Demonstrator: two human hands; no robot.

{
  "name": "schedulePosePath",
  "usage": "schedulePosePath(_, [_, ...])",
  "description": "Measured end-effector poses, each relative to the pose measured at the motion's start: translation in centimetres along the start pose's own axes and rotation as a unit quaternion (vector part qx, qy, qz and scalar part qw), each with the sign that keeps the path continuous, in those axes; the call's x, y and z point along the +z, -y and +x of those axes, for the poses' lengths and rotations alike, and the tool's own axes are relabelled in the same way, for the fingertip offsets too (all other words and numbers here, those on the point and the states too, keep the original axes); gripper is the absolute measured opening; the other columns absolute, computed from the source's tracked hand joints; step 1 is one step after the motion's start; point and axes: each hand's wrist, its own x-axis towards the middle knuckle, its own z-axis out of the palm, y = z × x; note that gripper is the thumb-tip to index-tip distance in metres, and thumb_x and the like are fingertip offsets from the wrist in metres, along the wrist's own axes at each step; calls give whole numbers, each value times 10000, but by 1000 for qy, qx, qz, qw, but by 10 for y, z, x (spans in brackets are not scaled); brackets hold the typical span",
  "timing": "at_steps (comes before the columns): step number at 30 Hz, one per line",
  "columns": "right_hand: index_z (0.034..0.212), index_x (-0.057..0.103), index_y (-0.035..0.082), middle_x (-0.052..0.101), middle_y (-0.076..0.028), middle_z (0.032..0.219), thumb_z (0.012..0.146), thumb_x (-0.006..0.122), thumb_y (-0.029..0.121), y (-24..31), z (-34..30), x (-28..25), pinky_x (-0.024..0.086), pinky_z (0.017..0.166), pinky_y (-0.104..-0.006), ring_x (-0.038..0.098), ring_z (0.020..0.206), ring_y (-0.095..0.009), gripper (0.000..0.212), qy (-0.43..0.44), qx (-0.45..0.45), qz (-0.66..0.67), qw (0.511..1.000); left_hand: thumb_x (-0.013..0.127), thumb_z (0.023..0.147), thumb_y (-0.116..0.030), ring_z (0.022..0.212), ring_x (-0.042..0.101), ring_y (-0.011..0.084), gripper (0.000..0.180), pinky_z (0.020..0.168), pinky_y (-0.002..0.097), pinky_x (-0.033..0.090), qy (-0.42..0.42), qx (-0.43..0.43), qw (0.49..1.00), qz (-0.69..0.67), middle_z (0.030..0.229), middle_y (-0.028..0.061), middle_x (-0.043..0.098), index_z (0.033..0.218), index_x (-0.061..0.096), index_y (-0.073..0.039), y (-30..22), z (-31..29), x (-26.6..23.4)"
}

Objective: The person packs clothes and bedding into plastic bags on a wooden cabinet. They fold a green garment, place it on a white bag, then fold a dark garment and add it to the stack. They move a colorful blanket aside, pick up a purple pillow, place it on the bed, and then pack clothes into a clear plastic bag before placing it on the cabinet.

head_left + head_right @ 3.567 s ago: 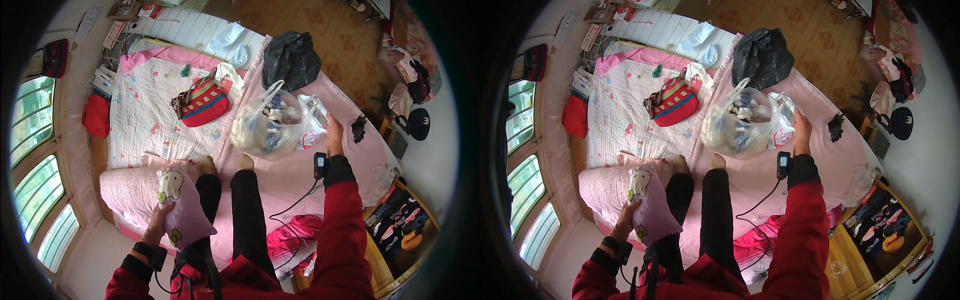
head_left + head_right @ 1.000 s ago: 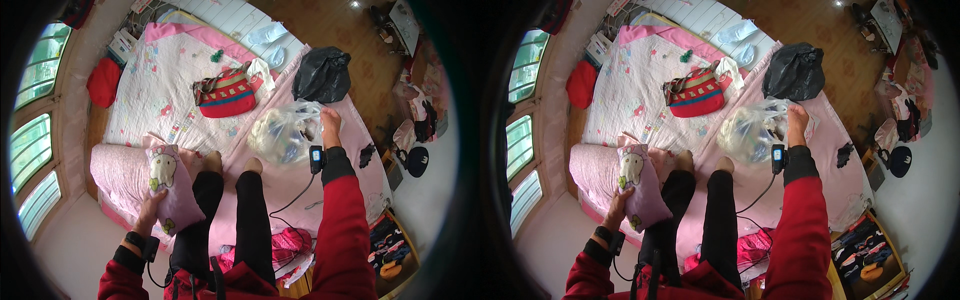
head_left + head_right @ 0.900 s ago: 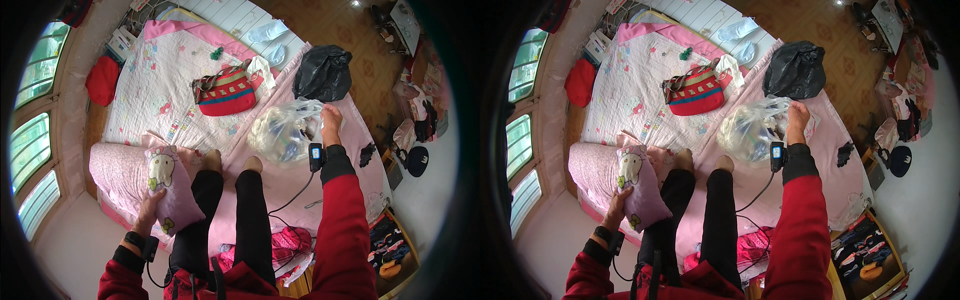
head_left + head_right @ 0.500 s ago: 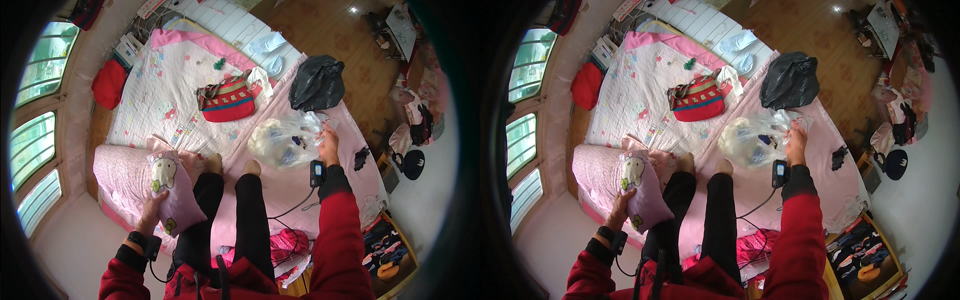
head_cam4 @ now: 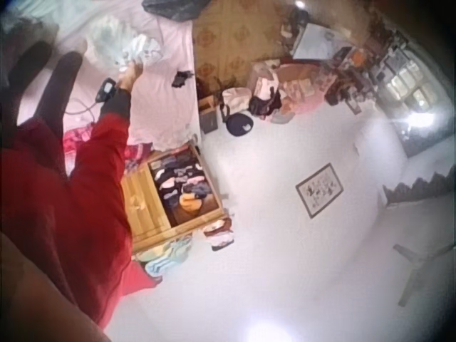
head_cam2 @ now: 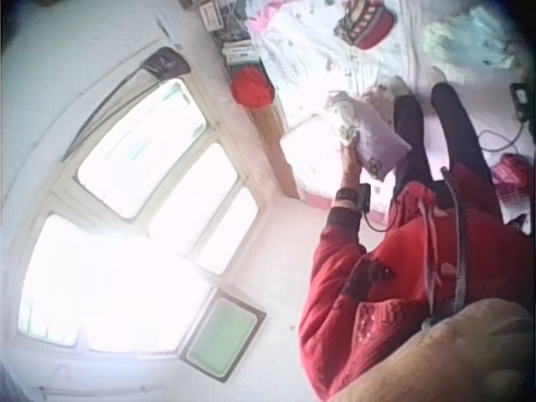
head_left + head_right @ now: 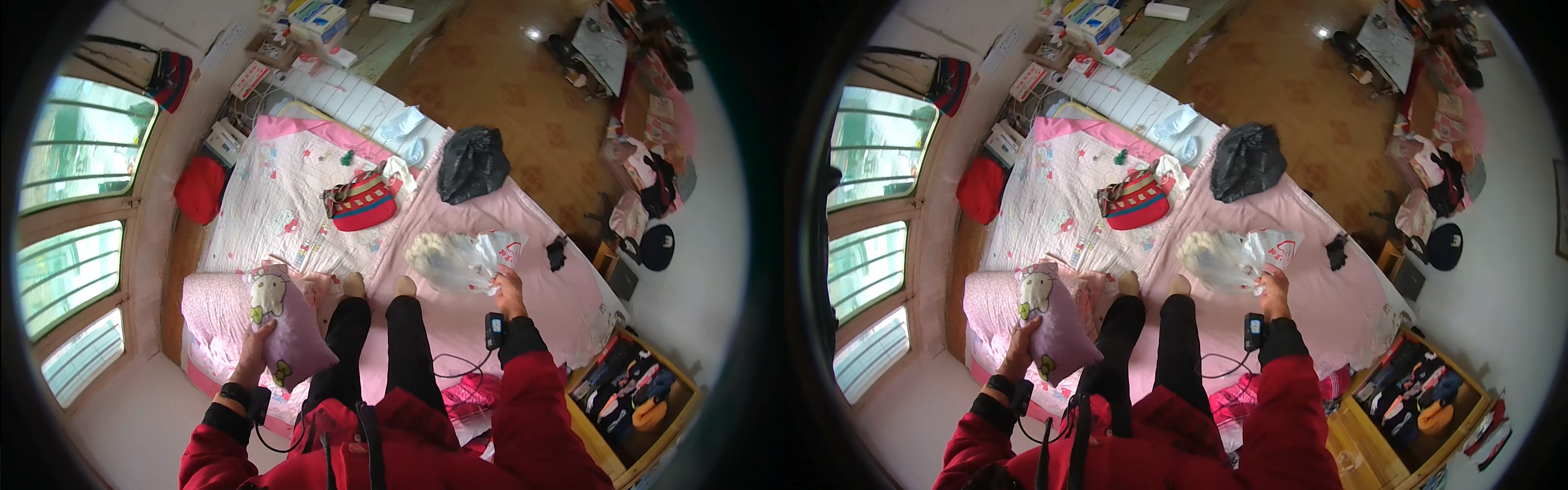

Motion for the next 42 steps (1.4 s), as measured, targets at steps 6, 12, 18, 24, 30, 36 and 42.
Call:
schedulePosePath(6, [1115, 489, 0, 513, -119, 884, 625, 461, -102, 40, -38, -26, 449, 591, -312, 515, 699, -206, 502, 2, -46, 65, 997, 549, 812, -154, 866, 578, 206, 386, 769, 302, 462, 39, 17, 999, -5, 994, 94, 582, 1155, 463, 0, -27, -31, -8])
schedulePosePath(12, [1096, 498, 18, 484, -97, 869, 611, 431, -132, 98, -91, -52, 449, 627, -328, 509, 764, -210, 512, -46, -79, 163, 982, 543, 821, -194, 884, 573, 190, 392, 777, 284, 460, 98, 55, 994, 7, 1002, 89, 580, 1158, 469, -7, -41, -52, -16])
schedulePosePath(18, [1178, 456, 46, 516, -92, 871, 650, 425, -111, 130, -155, -96, 461, 681, -396, 527, 736, -216, 552, -51, -106, 307, 944, 540, 831, -227, 920, 560, 210, 415, 826, 324, 448, 148, 139, 977, 60, 1033, 105, 570, 1168, 463, 3, -49, -54, -36])
schedulePosePath(24, [1114, 477, 23, 515, -89, 753, 699, 462, -57, 123, -223, -152, 458, 615, -362, 525, 660, -211, 422, -77, -186, 412, 889, 505, 852, -304, 1022, 517, 255, 444, 904, 394, 400, 224, 34, 974, 23, 1124, 106, 542, 1205, 443, -42, -85, -59, -33])
schedulePosePath(30, [1063, 474, 66, 527, -61, 680, 702, 532, -17, 103, -263, -198, 475, 643, -404, 552, 698, -217, 375, -64, -213, 528, 820, 533, 833, -341, 1011, 525, 257, 448, 893, 423, 403, 241, 9, 969, 51, 1121, 85, 557, 1185, 477, -70, -123, -59, -39])
schedulePosePath(36, [1021, 513, 57, 535, -67, 741, 704, 600, 23, 38, -303, -272, 453, 698, -405, 549, 726, -223, 331, -132, -239, 542, 795, 471, 855, -351, 960, 552, 260, 399, 877, 403, 415, 241, 85, 958, 128, 1068, 75, 586, 1141, 520, -78, -135, -68, -9])
schedulePosePath(42, [1130, 475, 32, 553, -106, 816, 688, 584, 7, -27, -344, -364, 446, 719, -398, 551, 726, -238, 456, -184, -253, 609, 729, 483, 853, -330, 978, 543, 266, 391, 879, 398, 414, 224, 99, 963, 108, 1091, 79, 576, 1141, 519, -68, -114, -91, 67])
